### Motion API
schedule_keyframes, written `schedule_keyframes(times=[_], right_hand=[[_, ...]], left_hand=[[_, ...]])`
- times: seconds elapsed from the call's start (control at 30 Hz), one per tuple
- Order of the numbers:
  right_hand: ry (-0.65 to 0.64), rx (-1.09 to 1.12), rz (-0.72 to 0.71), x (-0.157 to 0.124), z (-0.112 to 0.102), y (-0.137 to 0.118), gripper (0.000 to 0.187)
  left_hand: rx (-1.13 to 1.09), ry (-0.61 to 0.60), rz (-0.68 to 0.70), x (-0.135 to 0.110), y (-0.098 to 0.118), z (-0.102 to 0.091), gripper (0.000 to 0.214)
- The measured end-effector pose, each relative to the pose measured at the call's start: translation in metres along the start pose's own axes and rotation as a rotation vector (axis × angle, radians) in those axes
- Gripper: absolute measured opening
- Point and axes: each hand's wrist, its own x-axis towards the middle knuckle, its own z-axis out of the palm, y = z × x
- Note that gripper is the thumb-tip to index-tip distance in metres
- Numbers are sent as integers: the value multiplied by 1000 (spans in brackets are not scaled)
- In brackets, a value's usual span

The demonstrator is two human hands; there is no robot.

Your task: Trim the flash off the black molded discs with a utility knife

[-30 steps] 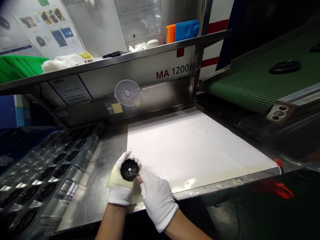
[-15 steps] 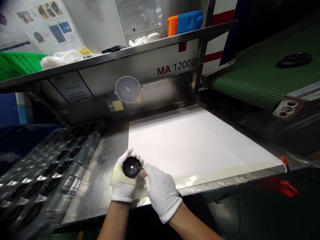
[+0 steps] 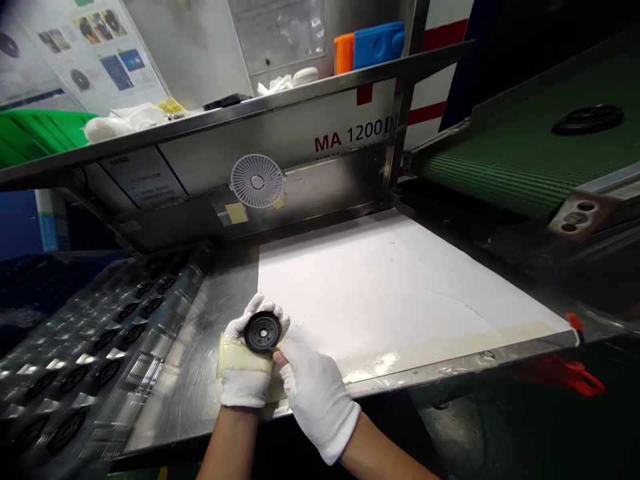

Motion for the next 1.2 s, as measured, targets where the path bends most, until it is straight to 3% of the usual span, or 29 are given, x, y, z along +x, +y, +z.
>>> schedule_keyframes(times=[0.13, 0.27, 0.53, 0.73, 0.93, 1.2], right_hand=[[14, 139, 48, 3, -12, 3, 29], [42, 31, 101, 5, -17, 8, 32], [39, -183, 43, 2, -10, 4, 25], [17, -167, 29, 1, -6, -2, 24], [30, 81, 80, 4, -17, 2, 35], [73, -181, 39, 5, -14, 1, 26]], left_hand=[[-48, -1, 11, 6, 1, -1, 14], [-68, 26, -25, 6, 2, 3, 7], [-133, 121, 44, 0, -4, 18, 5], [-176, 230, 66, -1, -3, 26, 1], [-200, 172, 62, 2, 1, 22, 6], [-252, 152, 58, 3, -7, 29, 10]])
